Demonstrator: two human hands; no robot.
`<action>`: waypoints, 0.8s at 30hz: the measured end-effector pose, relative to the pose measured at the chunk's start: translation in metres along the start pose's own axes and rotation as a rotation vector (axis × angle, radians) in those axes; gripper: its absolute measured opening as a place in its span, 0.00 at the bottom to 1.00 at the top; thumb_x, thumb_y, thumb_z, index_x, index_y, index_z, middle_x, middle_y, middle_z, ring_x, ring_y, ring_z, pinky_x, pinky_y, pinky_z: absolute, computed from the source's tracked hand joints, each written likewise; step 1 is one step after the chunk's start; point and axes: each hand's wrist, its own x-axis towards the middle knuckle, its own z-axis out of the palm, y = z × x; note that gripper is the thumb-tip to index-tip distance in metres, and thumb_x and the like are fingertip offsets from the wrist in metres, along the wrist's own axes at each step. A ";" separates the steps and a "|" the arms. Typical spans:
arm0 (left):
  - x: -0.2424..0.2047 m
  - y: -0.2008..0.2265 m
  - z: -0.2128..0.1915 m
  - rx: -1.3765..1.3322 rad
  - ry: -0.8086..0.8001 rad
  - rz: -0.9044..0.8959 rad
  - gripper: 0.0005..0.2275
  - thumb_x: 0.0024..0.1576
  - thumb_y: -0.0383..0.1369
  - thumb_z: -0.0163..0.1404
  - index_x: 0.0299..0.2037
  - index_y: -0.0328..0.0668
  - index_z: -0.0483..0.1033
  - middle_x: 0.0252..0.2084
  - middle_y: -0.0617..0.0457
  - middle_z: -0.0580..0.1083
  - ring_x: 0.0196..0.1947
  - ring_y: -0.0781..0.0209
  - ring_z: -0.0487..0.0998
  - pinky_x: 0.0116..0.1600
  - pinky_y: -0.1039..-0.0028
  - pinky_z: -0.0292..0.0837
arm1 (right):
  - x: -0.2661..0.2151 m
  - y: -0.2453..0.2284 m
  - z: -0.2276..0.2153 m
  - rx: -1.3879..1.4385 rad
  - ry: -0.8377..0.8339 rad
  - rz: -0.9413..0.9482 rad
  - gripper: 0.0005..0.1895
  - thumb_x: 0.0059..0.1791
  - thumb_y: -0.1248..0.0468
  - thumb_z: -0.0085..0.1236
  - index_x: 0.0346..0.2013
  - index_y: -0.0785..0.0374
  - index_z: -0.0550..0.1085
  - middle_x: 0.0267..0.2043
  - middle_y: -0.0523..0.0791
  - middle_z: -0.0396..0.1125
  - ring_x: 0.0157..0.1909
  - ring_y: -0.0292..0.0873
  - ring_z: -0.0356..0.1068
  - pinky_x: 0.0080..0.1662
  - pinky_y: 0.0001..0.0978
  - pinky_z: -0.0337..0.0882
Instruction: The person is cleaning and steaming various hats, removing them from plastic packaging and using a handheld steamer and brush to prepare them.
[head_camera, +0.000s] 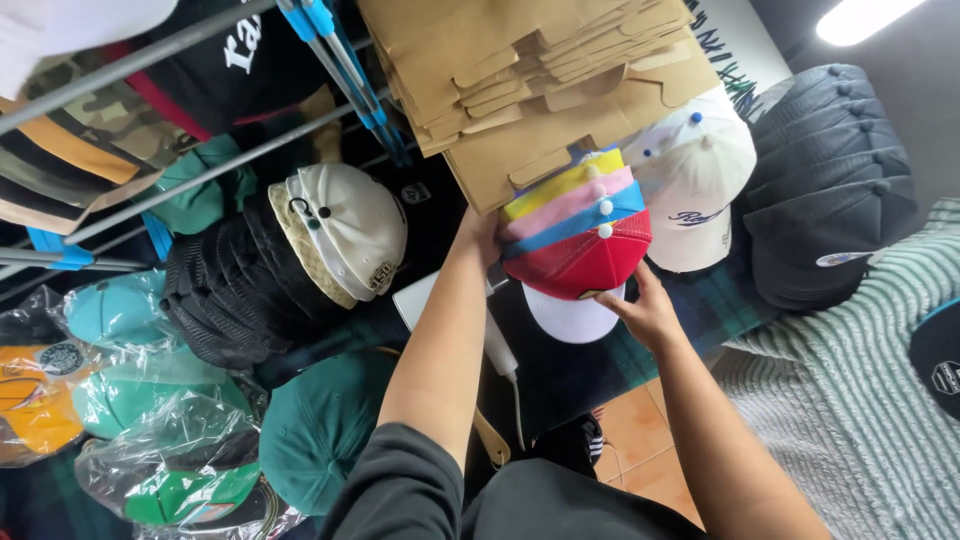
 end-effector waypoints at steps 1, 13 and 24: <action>-0.004 0.001 0.005 0.076 0.059 -0.091 0.31 0.53 0.54 0.59 0.58 0.39 0.72 0.54 0.36 0.73 0.55 0.34 0.76 0.55 0.39 0.74 | -0.005 0.007 -0.003 0.017 0.007 0.039 0.52 0.39 0.49 0.75 0.73 0.53 0.61 0.72 0.52 0.59 0.76 0.59 0.51 0.71 0.58 0.55; -0.165 -0.005 0.048 0.161 0.080 -0.426 0.32 0.54 0.47 0.60 0.61 0.29 0.71 0.54 0.31 0.75 0.54 0.35 0.78 0.53 0.43 0.76 | -0.141 0.104 -0.030 0.602 0.123 0.057 0.52 0.34 0.73 0.74 0.71 0.58 0.63 0.78 0.47 0.52 0.75 0.54 0.52 0.68 0.59 0.58; -0.250 -0.160 0.060 1.328 -0.502 0.028 0.38 0.37 0.30 0.63 0.65 0.61 0.69 0.57 0.52 0.80 0.56 0.49 0.81 0.56 0.62 0.77 | -0.305 0.160 -0.147 0.722 0.377 0.447 0.60 0.23 0.61 0.77 0.69 0.55 0.64 0.69 0.45 0.64 0.70 0.40 0.64 0.68 0.38 0.62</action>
